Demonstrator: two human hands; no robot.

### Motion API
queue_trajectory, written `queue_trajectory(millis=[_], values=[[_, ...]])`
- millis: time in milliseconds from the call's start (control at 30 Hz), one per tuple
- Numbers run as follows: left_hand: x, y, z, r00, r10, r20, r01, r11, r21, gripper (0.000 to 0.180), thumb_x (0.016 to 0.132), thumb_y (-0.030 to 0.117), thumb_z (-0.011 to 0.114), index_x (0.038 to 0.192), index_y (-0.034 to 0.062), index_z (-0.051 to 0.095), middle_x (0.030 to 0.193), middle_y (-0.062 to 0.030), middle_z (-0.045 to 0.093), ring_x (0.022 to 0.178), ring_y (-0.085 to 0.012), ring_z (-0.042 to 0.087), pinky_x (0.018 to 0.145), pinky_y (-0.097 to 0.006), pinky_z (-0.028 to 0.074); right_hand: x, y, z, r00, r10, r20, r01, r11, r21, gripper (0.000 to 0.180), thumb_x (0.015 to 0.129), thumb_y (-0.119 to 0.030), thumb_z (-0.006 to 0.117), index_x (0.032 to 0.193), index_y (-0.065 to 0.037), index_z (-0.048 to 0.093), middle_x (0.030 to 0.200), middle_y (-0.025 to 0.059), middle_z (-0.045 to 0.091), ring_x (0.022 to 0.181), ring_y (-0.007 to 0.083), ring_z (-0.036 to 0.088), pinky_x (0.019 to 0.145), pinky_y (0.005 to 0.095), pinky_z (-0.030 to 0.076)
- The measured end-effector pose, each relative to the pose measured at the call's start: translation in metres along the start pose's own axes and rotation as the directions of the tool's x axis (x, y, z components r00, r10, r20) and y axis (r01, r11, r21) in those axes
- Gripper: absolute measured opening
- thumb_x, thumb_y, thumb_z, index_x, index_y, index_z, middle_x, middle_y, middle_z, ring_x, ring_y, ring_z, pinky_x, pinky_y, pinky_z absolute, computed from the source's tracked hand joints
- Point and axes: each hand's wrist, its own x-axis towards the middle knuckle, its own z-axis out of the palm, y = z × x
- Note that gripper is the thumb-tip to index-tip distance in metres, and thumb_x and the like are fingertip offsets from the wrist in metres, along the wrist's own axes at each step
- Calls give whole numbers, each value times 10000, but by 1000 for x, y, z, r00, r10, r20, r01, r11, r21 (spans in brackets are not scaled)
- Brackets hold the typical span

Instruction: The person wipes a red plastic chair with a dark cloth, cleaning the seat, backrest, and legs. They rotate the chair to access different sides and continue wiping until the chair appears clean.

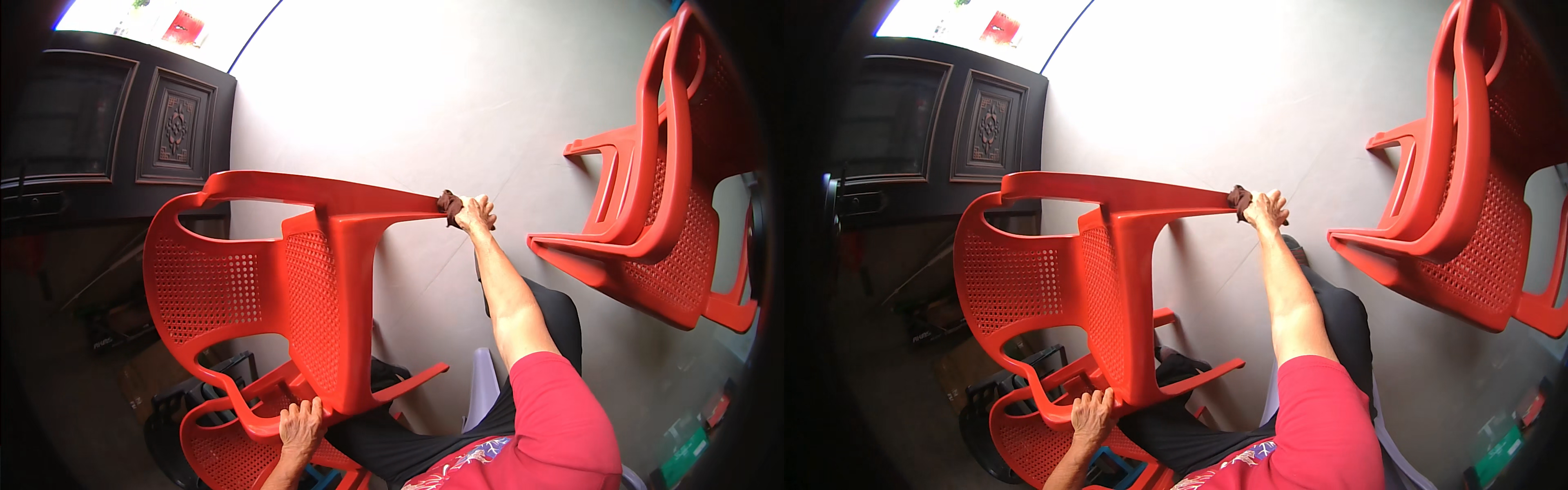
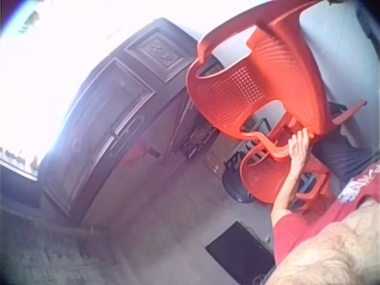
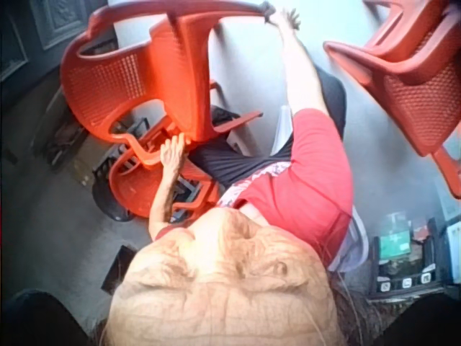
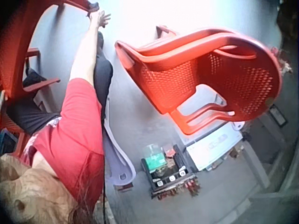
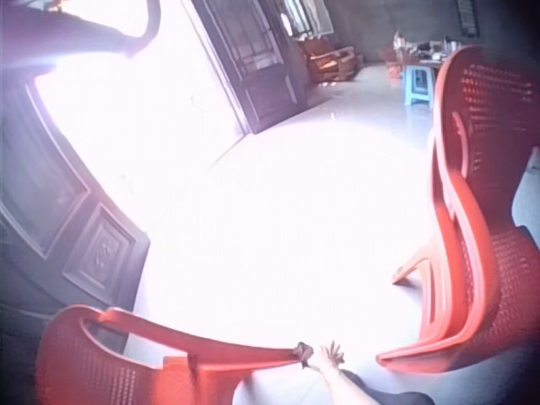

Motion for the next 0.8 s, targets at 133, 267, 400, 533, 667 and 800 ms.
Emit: queue_trajectory(millis=[133,267,400,533,667,800], values=[[0,4,5,999,-2,-47,3,1000,24,456,637,254,711,1037,98,559,782,-40,539,708,-221,534,605,-372,399,-10,-13,1,993,113,-45,-113,994,-1,299,807,-291,533,1024,-139,671,1224,143,428,1147,334,383,892,491,367],[25,15,-12,980,85,-180,-67,992,103,266,834,257,561,1003,56,601,694,-28,522,649,-197,523,566,-373,379,33,-3,10,993,115,-19,-104,946,306,407,854,-416,444,1049,-128,655,1231,143,445,1137,370,424,904,488,384],[9,22,-10,990,26,-139,-12,995,104,289,817,215,562,1045,44,607,700,-27,541,654,-195,532,568,-369,384,-25,-83,-2,951,-295,-95,307,939,155,346,881,-380,440,1057,-180,661,1022,141,640,1071,282,513,962,442,317],[7,24,-5,994,3,-105,6,997,83,290,796,182,559,1050,47,598,739,-41,572,682,-203,559,574,-369,398,-96,-141,-45,816,-550,-179,569,708,417,334,878,-366,508,1096,-159,653,997,133,645,994,290,533,941,391,333],[13,21,-12,994,23,-107,-20,999,30,233,784,152,555,993,53,584,763,-54,589,716,-230,583,601,-386,423,-155,-160,-60,731,-550,-403,680,633,371,390,836,-253,616,1204,-137,560,1123,162,475,1019,294,435,936,403,347],[12,18,-11,998,-5,-70,4,1000,-15,330,657,207,697,930,80,561,791,-71,597,740,-259,593,618,-396,430,-232,-138,-26,649,-572,-502,739,630,239,618,795,-150,659,1337,-31,388,1189,226,341,1011,371,407,888,448,385]])
